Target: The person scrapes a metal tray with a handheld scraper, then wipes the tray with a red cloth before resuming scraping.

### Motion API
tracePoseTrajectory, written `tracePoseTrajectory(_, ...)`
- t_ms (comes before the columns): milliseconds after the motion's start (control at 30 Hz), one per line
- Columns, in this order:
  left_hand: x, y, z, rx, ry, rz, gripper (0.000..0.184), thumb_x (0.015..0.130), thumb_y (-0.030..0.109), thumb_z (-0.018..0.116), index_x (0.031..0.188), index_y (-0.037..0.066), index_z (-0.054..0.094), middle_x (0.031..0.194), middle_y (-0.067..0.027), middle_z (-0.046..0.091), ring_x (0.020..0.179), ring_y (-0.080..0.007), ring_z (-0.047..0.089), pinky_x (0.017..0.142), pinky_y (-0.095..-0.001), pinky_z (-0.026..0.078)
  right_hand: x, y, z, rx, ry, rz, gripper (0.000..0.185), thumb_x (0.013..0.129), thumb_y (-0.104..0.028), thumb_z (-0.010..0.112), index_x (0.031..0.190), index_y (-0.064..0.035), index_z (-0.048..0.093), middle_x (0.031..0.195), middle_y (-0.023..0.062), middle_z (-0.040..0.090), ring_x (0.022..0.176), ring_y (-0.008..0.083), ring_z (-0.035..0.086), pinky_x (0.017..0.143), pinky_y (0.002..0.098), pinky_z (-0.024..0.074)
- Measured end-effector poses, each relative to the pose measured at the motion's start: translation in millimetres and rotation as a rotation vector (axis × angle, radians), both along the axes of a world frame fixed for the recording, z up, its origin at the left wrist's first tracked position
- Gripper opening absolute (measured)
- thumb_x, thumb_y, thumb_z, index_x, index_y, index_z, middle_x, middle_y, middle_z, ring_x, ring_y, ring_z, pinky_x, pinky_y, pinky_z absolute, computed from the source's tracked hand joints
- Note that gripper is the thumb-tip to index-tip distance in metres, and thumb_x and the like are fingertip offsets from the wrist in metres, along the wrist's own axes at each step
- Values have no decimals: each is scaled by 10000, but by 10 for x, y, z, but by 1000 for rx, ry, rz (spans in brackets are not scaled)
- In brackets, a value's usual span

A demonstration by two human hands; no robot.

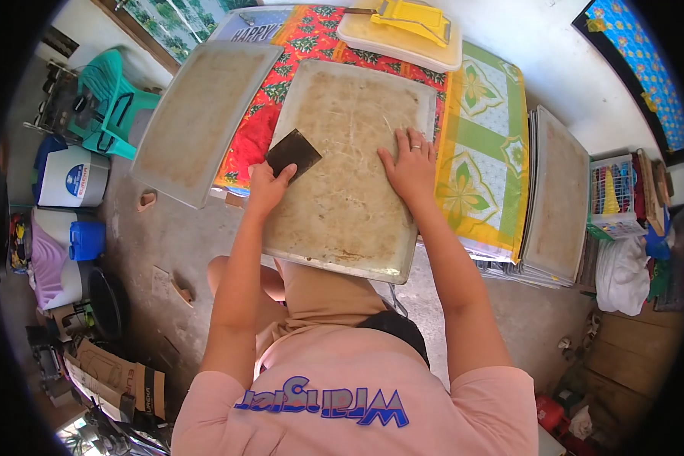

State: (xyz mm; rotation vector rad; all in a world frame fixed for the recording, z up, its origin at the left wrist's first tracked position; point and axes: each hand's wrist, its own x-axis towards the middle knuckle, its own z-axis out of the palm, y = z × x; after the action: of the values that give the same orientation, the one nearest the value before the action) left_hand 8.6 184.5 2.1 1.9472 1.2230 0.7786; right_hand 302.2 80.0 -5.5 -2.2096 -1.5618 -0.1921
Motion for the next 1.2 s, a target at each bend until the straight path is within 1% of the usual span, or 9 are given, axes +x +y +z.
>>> tracePoseTrajectory(300, -32, 88, -180, -18, 28, 55, 283, 852, 331, 734, 900, 53, 722, 785, -164, 700, 841, -343, 589, 813, -442, 404, -9, 5, 4, -11, -7, -7, 607, 945, -522, 567, 1360, -79, 566, 1430, 170, 525, 1356, 333, 445, 1151, 493, 285)
tracePoseTrajectory(500, -31, 107, -177, -17, -42, 20, 326, 843, 356, 741, 842, 31, 714, 700, -161, 673, 731, -348, 578, 796, -444, 401, -19, 1, 13, -32, -43, -20, 594, 950, -507, 578, 1382, -100, 544, 1437, 145, 511, 1336, 333, 458, 1141, 467, 301)
tracePoseTrajectory(600, -32, 86, -55, 31, 84, -39, 296, 863, 221, 750, 1070, 12, 716, 906, -137, 749, 807, -220, 657, 809, -370, 481, -14, 6, 11, -28, -48, -18, 589, 951, -506, 576, 1382, -105, 545, 1437, 143, 509, 1333, 342, 459, 1137, 467, 309)
tracePoseTrajectory(700, 1, 79, -39, 27, 111, 15, 306, 855, 231, 756, 1077, 23, 719, 922, -142, 751, 845, -231, 667, 840, -378, 476, -28, 0, 33, -35, -44, -21, 586, 952, -507, 574, 1379, -105, 547, 1437, 144, 508, 1329, 346, 461, 1135, 466, 312)
tracePoseTrajectory(800, 27, 36, 179, -2, 308, 24, 310, 858, 244, 755, 1080, 30, 721, 937, -150, 751, 837, -241, 669, 833, -377, 479, -25, 8, 29, -32, -43, -19, 585, 954, -508, 570, 1377, -104, 548, 1437, 146, 507, 1328, 348, 462, 1137, 465, 309)
tracePoseTrajectory(900, 44, 61, -73, -14, -125, 47, 355, 835, 356, 758, 875, 7, 714, 804, -175, 704, 833, -335, 577, 843, -450, 392, -21, 1, 25, -32, -17, -15, 601, 949, -519, 564, 1371, -90, 552, 1437, 160, 514, 1353, 340, 445, 1148, 487, 291)
tracePoseTrajectory(1000, -28, 171, -254, -34, 58, 34, 351, 840, 361, 755, 917, 20, 726, 834, -179, 711, 850, -350, 574, 841, -447, 403, -20, 9, 28, -34, 1, -14, 612, 946, -526, 562, 1368, -83, 553, 1439, 165, 516, 1367, 337, 434, 1154, 497, 279)
tracePoseTrajectory(1100, 3, 99, -129, -49, -40, 67, 365, 824, 373, 771, 909, 21, 728, 826, -188, 706, 871, -356, 573, 832, -448, 415, -26, 5, 36, -39, 6, -16, 614, 945, -526, 563, 1368, -81, 554, 1439, 168, 515, 1368, 339, 433, 1156, 494, 277)
tracePoseTrajectory(1200, -24, 180, -254, -75, 41, 82, 359, 823, 367, 773, 922, 24, 731, 824, -192, 704, 857, -361, 575, 813, -454, 429, -17, 14, 19, -36, 2, -14, 614, 944, -524, 566, 1365, -77, 557, 1438, 173, 516, 1368, 339, 433, 1156, 494, 276)
